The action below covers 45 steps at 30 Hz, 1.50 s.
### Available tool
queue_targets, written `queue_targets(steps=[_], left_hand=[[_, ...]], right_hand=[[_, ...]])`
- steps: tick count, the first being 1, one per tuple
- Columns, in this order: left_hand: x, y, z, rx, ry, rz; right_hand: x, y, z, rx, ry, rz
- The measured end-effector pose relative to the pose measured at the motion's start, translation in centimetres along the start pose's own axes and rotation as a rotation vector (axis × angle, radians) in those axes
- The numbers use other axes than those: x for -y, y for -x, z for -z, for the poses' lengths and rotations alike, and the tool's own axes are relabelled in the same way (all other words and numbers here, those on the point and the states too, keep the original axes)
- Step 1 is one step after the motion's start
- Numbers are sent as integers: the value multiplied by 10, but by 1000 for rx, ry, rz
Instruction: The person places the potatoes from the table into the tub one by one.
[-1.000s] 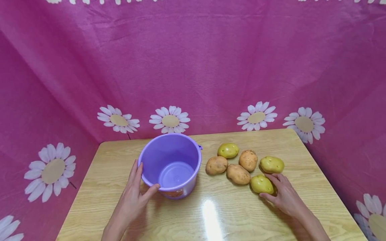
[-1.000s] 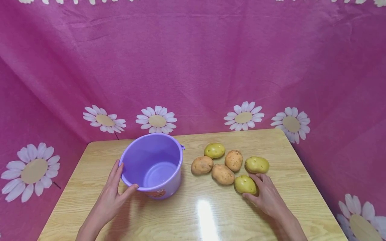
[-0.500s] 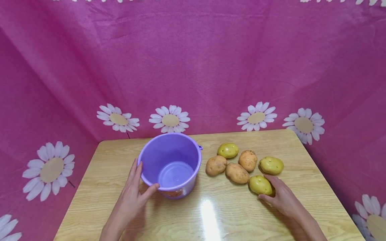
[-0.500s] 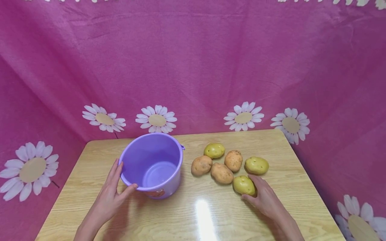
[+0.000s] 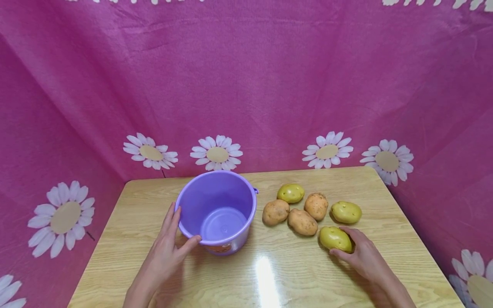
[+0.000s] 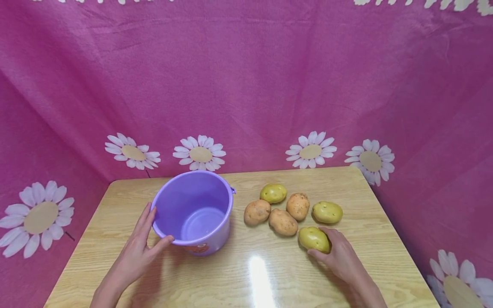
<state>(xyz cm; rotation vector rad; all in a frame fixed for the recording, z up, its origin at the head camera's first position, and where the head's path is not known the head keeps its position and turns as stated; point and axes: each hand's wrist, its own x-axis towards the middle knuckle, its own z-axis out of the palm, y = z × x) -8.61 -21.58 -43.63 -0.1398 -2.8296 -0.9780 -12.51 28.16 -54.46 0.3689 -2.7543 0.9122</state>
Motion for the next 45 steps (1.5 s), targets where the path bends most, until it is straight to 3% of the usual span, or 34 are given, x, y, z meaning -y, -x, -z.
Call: queue_targets(steps=[17, 45], left_hand=[[2, 0, 4, 4, 16, -4], [3, 0, 2, 8, 31, -9]], right_hand=[[20, -11, 35, -88, 21, -58], [62, -43, 101, -165, 51, 13]])
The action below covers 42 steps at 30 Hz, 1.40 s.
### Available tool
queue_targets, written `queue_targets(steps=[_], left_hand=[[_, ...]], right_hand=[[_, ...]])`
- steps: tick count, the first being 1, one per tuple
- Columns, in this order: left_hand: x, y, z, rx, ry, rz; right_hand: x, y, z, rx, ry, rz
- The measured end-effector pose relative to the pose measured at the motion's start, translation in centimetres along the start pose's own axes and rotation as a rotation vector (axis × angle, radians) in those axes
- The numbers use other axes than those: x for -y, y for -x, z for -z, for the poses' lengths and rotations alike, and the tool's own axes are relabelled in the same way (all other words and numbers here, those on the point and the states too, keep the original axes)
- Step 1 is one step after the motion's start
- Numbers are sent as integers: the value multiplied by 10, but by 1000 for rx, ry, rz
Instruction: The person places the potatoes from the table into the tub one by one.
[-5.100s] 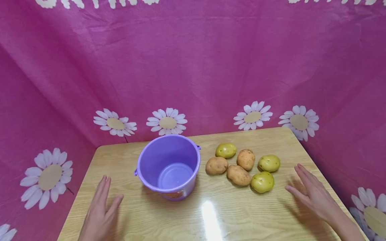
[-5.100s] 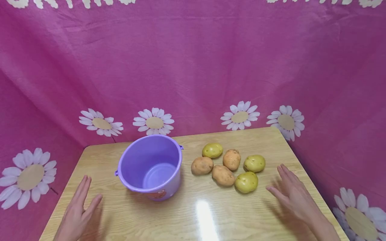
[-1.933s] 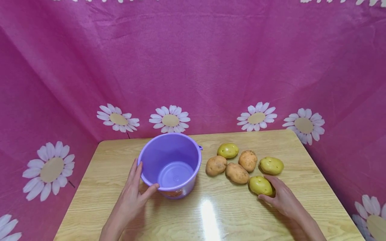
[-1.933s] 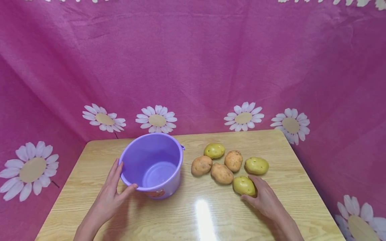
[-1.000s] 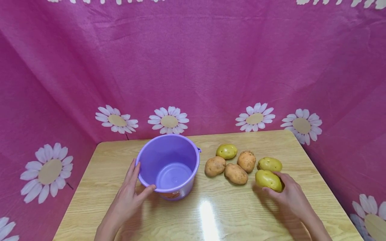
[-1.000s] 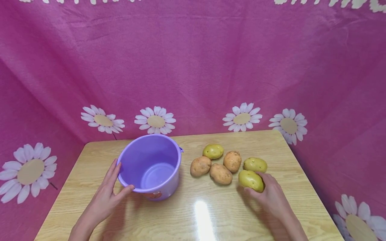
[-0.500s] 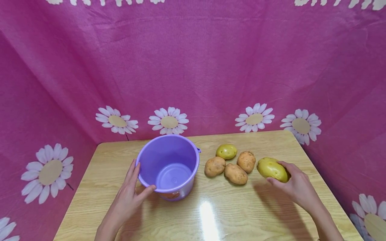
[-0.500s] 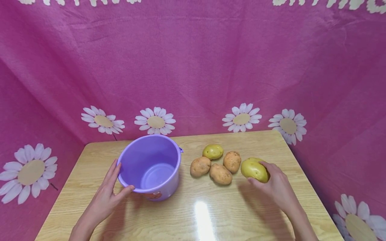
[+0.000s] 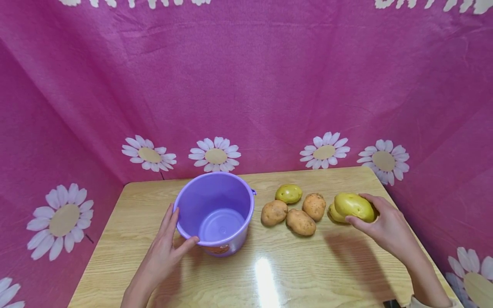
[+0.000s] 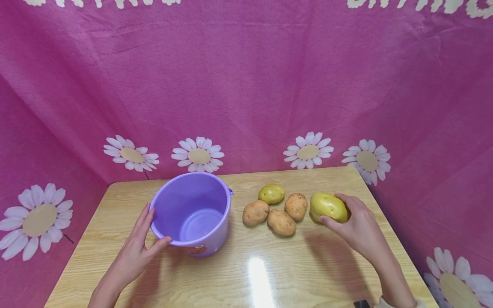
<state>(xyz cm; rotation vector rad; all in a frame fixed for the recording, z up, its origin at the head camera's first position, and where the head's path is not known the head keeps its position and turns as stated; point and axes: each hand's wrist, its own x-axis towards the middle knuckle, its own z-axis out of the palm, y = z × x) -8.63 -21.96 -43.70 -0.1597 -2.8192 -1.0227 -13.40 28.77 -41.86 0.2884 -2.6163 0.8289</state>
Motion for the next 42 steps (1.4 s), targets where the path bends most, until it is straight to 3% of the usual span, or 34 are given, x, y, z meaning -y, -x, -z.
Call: queue_targets(steps=[8, 22, 42], left_hand=[[0, 0, 0, -3, -1, -4], [0, -1, 0, -7, 1, -12], [1, -1, -1, -6, -5, -18]], right_hand=[[4, -3, 1, 6, 13, 6], [26, -17, -15, 47, -49, 15], [72, -41, -43, 133, -146, 133]])
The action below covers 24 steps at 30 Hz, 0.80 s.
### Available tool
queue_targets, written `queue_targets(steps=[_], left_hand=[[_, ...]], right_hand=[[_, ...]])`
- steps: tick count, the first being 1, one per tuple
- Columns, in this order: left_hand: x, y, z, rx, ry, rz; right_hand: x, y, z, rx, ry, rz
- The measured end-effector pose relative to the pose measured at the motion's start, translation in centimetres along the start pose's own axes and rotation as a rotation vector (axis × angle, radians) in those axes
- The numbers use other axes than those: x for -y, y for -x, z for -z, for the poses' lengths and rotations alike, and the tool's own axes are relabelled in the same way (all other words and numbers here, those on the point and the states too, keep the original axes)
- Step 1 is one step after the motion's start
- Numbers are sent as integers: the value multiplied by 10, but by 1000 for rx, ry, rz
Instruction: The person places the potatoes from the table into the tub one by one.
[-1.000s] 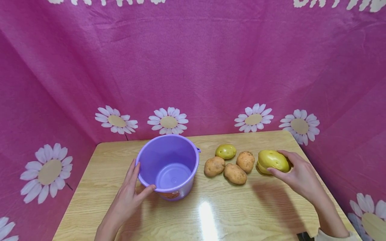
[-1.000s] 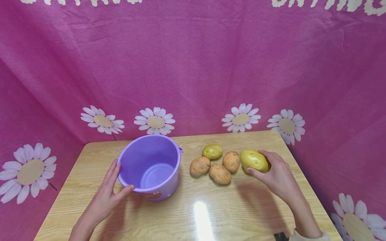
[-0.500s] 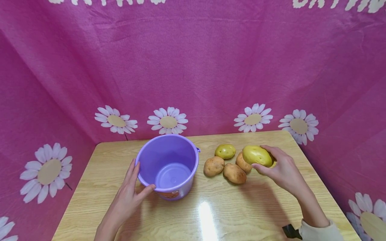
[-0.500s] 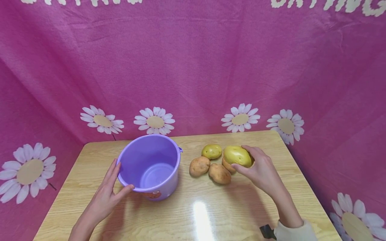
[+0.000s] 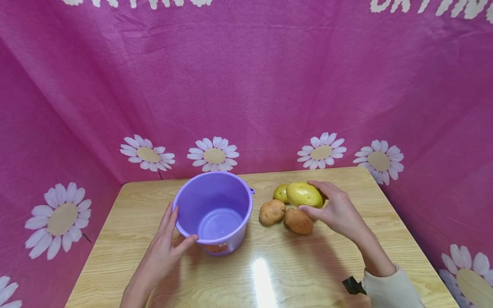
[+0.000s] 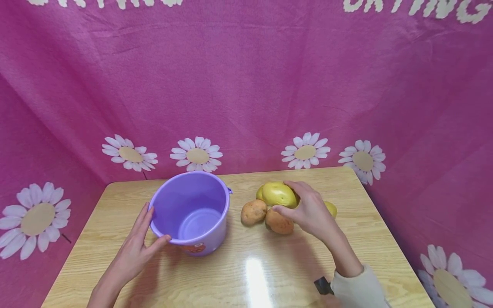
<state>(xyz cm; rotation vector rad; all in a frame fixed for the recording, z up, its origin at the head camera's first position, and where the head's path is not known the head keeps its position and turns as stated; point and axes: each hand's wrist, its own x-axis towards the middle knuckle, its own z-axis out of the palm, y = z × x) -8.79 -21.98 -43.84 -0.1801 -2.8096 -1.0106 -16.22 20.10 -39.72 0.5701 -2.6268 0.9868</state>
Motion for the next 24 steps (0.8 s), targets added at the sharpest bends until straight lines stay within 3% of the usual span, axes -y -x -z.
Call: queue_targets(steps=[24], left_hand=[[0, 0, 1, -1, 9, -11]], right_hand=[[67, -45, -51, 104, -65, 127]])
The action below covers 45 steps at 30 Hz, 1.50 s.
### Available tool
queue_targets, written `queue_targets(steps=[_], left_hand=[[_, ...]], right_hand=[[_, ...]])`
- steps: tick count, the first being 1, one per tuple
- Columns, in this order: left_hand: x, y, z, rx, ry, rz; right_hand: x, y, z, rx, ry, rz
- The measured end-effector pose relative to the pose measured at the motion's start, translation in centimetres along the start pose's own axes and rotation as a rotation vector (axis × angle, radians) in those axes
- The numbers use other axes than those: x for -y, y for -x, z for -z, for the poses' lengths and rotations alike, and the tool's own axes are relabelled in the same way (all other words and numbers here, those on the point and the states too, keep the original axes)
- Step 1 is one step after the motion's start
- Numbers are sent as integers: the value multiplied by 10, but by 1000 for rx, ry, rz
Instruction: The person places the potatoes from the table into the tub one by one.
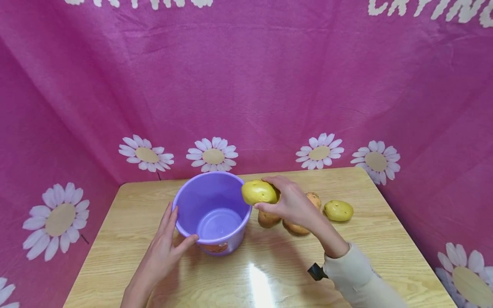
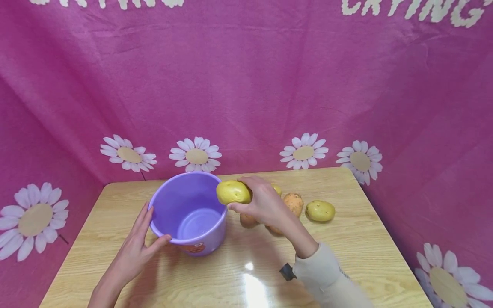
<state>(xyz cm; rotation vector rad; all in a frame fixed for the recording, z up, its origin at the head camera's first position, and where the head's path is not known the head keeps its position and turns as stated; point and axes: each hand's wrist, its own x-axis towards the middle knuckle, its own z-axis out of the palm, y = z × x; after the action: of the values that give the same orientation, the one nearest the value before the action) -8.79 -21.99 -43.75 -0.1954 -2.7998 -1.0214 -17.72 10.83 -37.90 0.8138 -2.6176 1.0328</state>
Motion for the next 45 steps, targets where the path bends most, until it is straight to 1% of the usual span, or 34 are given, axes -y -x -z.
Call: queue_targets(steps=[5, 8, 13, 18, 23, 28, 34, 39, 45], left_hand=[[0, 0, 0, -5, 1, -5], [1, 0, -1, -7, 1, -9], [1, 0, -2, -15, 2, -16], [1, 0, -2, -9, 5, -14], [1, 0, -2, 1, 12, -5], [1, 0, -2, 2, 12, -3], [2, 0, -2, 0, 18, -2], [2, 0, -3, -9, 16, -4], [2, 0, -3, -3, 17, 7]], right_hand=[[13, -10, -15, 28, -28, 8], [21, -16, -24, 45, -17, 18], [34, -25, -37, 65, 29, 44], [43, -33, -52, 83, 27, 78], [47, -39, -68, 100, 26, 133], [55, -41, -80, 135, 64, 165], [64, -42, -90, 184, 111, 163], [68, -43, -100, 215, 125, 163], [69, -42, -110, 226, 144, 170]])
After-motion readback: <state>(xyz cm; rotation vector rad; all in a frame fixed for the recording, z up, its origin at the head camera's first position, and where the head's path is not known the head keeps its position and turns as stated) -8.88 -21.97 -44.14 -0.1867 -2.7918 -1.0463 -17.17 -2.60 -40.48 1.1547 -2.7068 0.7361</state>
